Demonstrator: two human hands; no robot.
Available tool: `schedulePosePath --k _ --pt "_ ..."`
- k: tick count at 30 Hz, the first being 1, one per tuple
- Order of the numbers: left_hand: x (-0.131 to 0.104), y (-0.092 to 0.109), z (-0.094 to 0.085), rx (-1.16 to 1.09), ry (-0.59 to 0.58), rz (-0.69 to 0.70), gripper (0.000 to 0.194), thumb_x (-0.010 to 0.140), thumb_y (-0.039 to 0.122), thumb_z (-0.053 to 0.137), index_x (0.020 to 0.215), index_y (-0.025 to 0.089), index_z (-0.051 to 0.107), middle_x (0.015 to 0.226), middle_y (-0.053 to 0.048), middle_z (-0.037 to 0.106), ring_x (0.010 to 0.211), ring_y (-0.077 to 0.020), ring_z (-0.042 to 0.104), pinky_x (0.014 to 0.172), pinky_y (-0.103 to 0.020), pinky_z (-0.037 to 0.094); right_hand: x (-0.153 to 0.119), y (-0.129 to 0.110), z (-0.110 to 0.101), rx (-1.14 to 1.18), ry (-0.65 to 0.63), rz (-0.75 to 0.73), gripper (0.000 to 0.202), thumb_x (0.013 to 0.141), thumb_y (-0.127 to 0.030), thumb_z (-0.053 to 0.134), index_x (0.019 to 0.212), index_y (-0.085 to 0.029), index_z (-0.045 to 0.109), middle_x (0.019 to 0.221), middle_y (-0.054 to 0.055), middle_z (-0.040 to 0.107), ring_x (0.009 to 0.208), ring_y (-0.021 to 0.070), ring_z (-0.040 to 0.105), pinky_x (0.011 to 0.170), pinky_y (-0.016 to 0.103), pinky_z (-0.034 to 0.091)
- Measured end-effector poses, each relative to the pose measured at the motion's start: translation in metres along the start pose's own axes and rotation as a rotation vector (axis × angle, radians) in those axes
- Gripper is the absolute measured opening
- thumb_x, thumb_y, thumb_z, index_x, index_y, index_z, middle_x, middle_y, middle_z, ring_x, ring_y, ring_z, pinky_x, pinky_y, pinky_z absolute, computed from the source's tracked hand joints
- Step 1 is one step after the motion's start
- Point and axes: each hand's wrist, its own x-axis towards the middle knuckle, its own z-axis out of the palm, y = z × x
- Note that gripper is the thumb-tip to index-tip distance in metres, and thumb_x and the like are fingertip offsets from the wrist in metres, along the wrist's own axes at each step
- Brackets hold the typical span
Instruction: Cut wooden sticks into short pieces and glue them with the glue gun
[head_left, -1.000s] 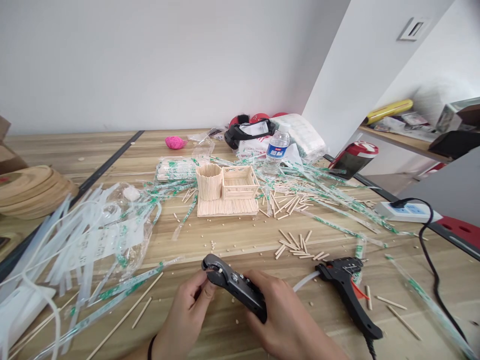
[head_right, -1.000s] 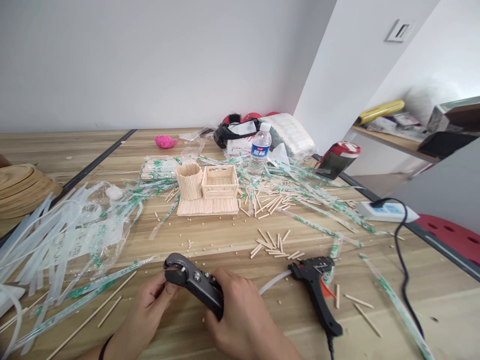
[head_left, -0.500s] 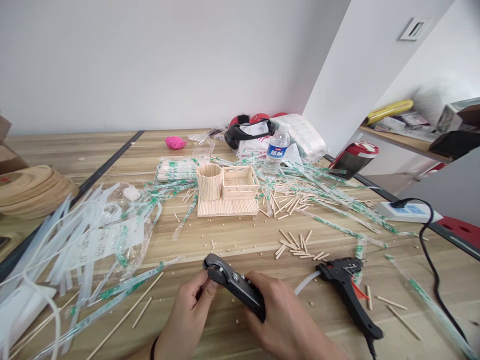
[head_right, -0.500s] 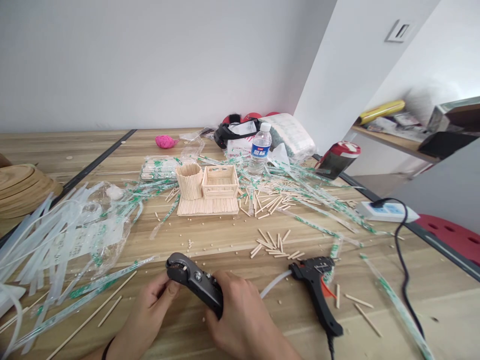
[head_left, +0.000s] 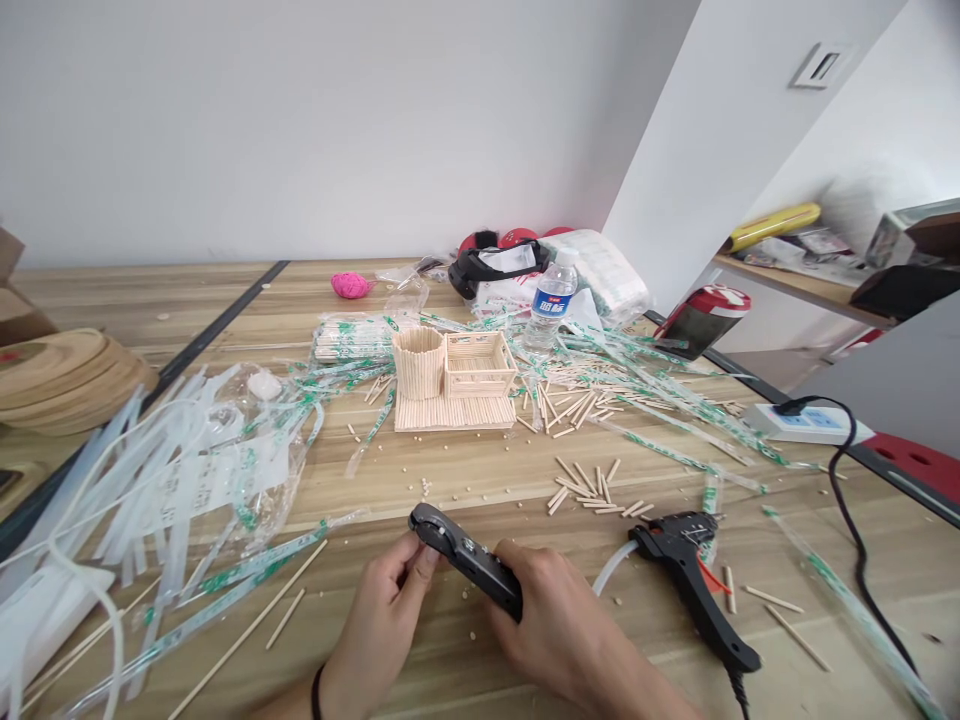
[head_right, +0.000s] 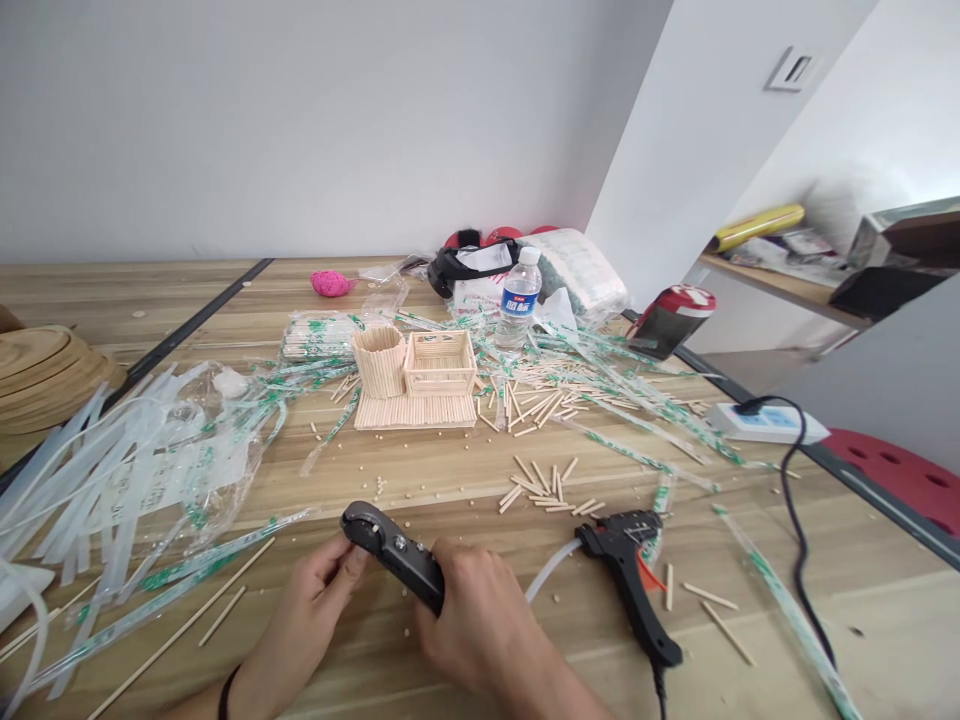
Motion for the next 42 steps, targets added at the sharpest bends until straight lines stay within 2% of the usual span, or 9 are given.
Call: schedulePosePath --k 8,15,18,23,27,31,33,36,42 --pt "0.005 -0.013 0.002 -0.043 -0.021 -0.079 0.042 0.080 0.057 0.055 0.068 0.017 0.059 0.055 0.008 0.032 0.050 -0.0121 0.025 0.046 -0.023 0.021 0.005 -0.001 -0.001 -0.096 -0.043 0.013 0.016 0.074 -0.015 0.050 0.067 -0.018 0.064 0.074 0.014 0.075 0.070 0.0272 0.071 0.054 0.027 0.032" --pt "0.010 -0.015 0.004 -0.107 -0.073 -0.157 0.048 0.076 0.065 0.055 0.069 0.018 0.056 0.053 0.010 0.027 0.046 -0.0098 0.019 0.042 -0.022 0.014 0.007 -0.002 -0.001 -0.167 -0.027 0.020 0.018 0.076 -0.016 0.049 0.068 -0.017 0.065 0.075 0.016 0.075 0.072 0.0296 0.071 0.055 0.029 0.032" --pt "0.013 -0.015 0.004 -0.141 -0.088 -0.182 0.050 0.072 0.068 0.057 0.070 0.018 0.055 0.052 0.011 0.028 0.045 -0.0088 0.018 0.040 -0.022 0.013 0.007 -0.004 -0.003 -0.211 -0.003 0.040 0.013 0.076 -0.018 0.051 0.075 -0.016 0.064 0.079 0.016 0.075 0.074 0.0315 0.070 0.057 0.030 0.030" --pt "0.013 -0.015 0.003 -0.188 -0.104 -0.224 0.050 0.072 0.067 0.057 0.074 0.017 0.057 0.050 0.013 0.024 0.043 -0.0077 0.016 0.040 -0.021 0.010 0.006 0.002 -0.002 -0.224 0.079 0.031 0.012 0.075 -0.018 0.053 0.087 -0.017 0.057 0.082 0.010 0.071 0.073 0.0256 0.066 0.057 0.029 0.029" --pt "0.011 -0.011 0.001 -0.220 -0.104 -0.267 0.049 0.070 0.066 0.059 0.073 0.017 0.056 0.050 0.013 0.025 0.044 -0.0070 0.014 0.040 -0.021 0.008 0.007 0.011 0.003 -0.213 0.212 -0.058 0.021 0.071 -0.016 0.056 0.092 -0.018 0.055 0.092 0.010 0.065 0.083 0.0266 0.059 0.069 0.031 0.038" --pt "0.010 -0.006 -0.001 -0.243 -0.110 -0.309 0.042 0.074 0.059 0.058 0.074 0.017 0.056 0.049 0.012 0.028 0.043 -0.0060 0.014 0.041 -0.020 0.006 0.011 0.019 0.008 -0.299 0.379 -0.123 0.046 0.066 -0.009 0.058 0.112 -0.016 0.053 0.100 0.012 0.060 0.094 0.0306 0.053 0.084 0.040 0.041" --pt "0.010 -0.006 -0.003 -0.258 -0.118 -0.321 0.039 0.075 0.056 0.058 0.072 0.017 0.055 0.049 0.012 0.029 0.042 -0.0055 0.014 0.040 -0.020 0.006 0.014 0.023 0.009 -0.347 0.446 -0.155 0.057 0.064 -0.005 0.056 0.119 -0.014 0.049 0.102 0.012 0.059 0.099 0.0312 0.051 0.095 0.044 0.038" --pt "0.009 -0.007 -0.004 -0.282 -0.118 -0.327 0.037 0.075 0.053 0.059 0.071 0.017 0.053 0.048 0.012 0.030 0.041 -0.0051 0.014 0.040 -0.020 0.006 0.016 0.027 0.009 -0.394 0.492 -0.194 0.066 0.060 0.002 0.051 0.124 -0.013 0.047 0.105 0.011 0.058 0.105 0.0295 0.050 0.109 0.048 0.026" --pt "0.009 -0.002 -0.002 -0.322 -0.003 -0.293 0.035 0.075 0.053 0.063 0.081 0.020 0.054 0.051 0.013 0.029 0.043 -0.0066 0.014 0.039 -0.019 0.009 0.013 0.025 0.010 -0.356 0.461 -0.270 0.069 0.060 -0.001 0.051 0.127 -0.015 0.045 0.110 0.011 0.058 0.109 0.0280 0.049 0.113 0.050 0.018"
